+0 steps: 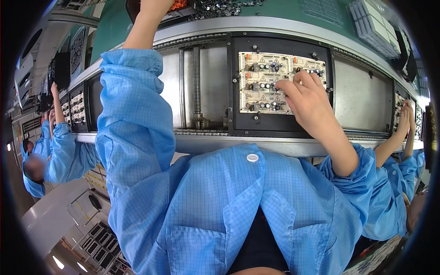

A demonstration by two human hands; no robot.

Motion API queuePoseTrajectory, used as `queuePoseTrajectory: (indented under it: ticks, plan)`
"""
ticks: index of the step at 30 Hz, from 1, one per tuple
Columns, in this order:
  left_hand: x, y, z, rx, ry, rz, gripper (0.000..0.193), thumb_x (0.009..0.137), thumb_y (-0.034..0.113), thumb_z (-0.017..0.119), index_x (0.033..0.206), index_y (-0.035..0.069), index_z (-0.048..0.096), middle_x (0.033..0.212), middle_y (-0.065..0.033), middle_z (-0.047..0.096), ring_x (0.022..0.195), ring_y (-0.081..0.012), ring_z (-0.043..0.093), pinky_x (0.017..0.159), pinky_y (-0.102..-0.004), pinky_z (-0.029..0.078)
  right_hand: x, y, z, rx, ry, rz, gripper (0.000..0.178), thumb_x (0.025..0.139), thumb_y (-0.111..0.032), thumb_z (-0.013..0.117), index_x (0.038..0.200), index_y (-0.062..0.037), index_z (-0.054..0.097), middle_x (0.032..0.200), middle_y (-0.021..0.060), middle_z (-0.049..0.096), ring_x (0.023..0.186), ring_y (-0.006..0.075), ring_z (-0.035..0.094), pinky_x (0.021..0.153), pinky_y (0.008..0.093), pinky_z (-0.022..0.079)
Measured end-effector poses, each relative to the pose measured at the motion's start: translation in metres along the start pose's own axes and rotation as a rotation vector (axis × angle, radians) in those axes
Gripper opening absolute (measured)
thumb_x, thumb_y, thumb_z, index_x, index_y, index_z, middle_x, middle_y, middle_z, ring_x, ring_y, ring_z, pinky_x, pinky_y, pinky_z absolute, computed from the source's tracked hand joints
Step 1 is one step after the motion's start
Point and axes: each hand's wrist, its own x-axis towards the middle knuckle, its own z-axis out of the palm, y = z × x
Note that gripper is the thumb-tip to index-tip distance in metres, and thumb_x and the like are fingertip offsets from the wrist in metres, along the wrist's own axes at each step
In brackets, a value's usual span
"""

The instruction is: Placing small electronic components into designated slots on printed circuit boards.

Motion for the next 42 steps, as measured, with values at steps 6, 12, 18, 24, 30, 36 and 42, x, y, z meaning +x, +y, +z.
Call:
queuePoseTrajectory:
  ticks: [6, 12, 18, 24, 30, 36, 42]
  plan:
    - [0.002, -0.002, -0.01, -0.003, -0.06, -0.041, 0.01, 0.072, 0.003, 0.064, 0.079, -0.004, 0.066, 0.084, -0.0288, 0.064, 0.089, -0.042, 0.064, 0.08, -0.0477, 0.051, 0.003, -0.002, -0.006, 0.072, -0.009, 0.015, 0.038, 0.073, 0.003, 0.07, 0.109, -0.0067, 0.062, 0.087, 0.0075, 0.065, 0.094, 0.0289, 0.056, 0.086, 0.0393, 0.045]
    - [0.008, -0.039, -0.007, 0.037, -0.242, -0.041, 0.022, 0.081, 0.02, 0.069, 0.09, 0.0, 0.069, 0.083, -0.0212, 0.069, 0.08, -0.0346, 0.067, 0.074, -0.0413, 0.052, 0.013, 0.021, -0.027, 0.255, 0.238, 0.138, 0.032, 0.08, 0.003, 0.068, 0.111, -0.0029, 0.063, 0.09, 0.0085, 0.065, 0.091, 0.0238, 0.061, 0.082, 0.0341, 0.049]
    - [0.01, -0.045, -0.008, -0.049, -0.161, -0.05, 0.029, 0.083, 0.027, 0.071, 0.096, 0.001, 0.073, 0.086, -0.0181, 0.071, 0.08, -0.0316, 0.069, 0.076, -0.0406, 0.053, 0.016, 0.038, -0.012, 0.492, 0.353, 0.287, 0.025, 0.087, 0.003, 0.064, 0.112, -0.0006, 0.065, 0.094, 0.0075, 0.067, 0.088, 0.0145, 0.063, 0.08, 0.0272, 0.049]
    - [0.0, -0.04, -0.016, -0.185, -0.078, -0.046, 0.025, 0.082, 0.02, 0.071, 0.1, 0.003, 0.073, 0.084, -0.0146, 0.072, 0.079, -0.0233, 0.07, 0.075, -0.0352, 0.053, 0.012, 0.045, -0.009, 0.541, 0.352, 0.324, 0.023, 0.087, 0.002, 0.065, 0.11, 0.0005, 0.065, 0.095, 0.0071, 0.067, 0.087, 0.0136, 0.061, 0.08, 0.027, 0.048]
    - [-0.002, -0.032, -0.025, -0.257, -0.121, -0.081, 0.026, 0.081, 0.014, 0.07, 0.105, 0.005, 0.073, 0.08, -0.0105, 0.072, 0.073, -0.0164, 0.067, 0.071, -0.0311, 0.052, 0.014, 0.045, -0.004, 0.581, 0.322, 0.366, 0.022, 0.087, 0.002, 0.065, 0.109, 0.0017, 0.065, 0.095, 0.0063, 0.068, 0.086, 0.0129, 0.06, 0.08, 0.0267, 0.048]
    - [-0.004, -0.021, -0.036, -0.155, -0.162, -0.066, 0.029, 0.082, 0.013, 0.057, 0.105, 0.007, 0.073, 0.089, -0.0186, 0.071, 0.088, -0.033, 0.069, 0.082, -0.0397, 0.054, 0.014, 0.046, 0.0, 0.613, 0.321, 0.374, 0.021, 0.088, 0.002, 0.065, 0.109, 0.0019, 0.065, 0.096, 0.0064, 0.068, 0.086, 0.0131, 0.06, 0.08, 0.0269, 0.048]
    - [-0.002, -0.039, -0.02, -0.075, -0.019, 0.044, 0.031, 0.085, 0.016, 0.051, 0.104, 0.006, 0.073, 0.074, -0.017, 0.068, 0.065, -0.0243, 0.065, 0.068, -0.0352, 0.051, 0.017, 0.043, 0.0, 0.613, 0.304, 0.362, 0.02, 0.088, 0.002, 0.063, 0.107, 0.0024, 0.065, 0.095, 0.0068, 0.068, 0.085, 0.0135, 0.06, 0.08, 0.0273, 0.049]
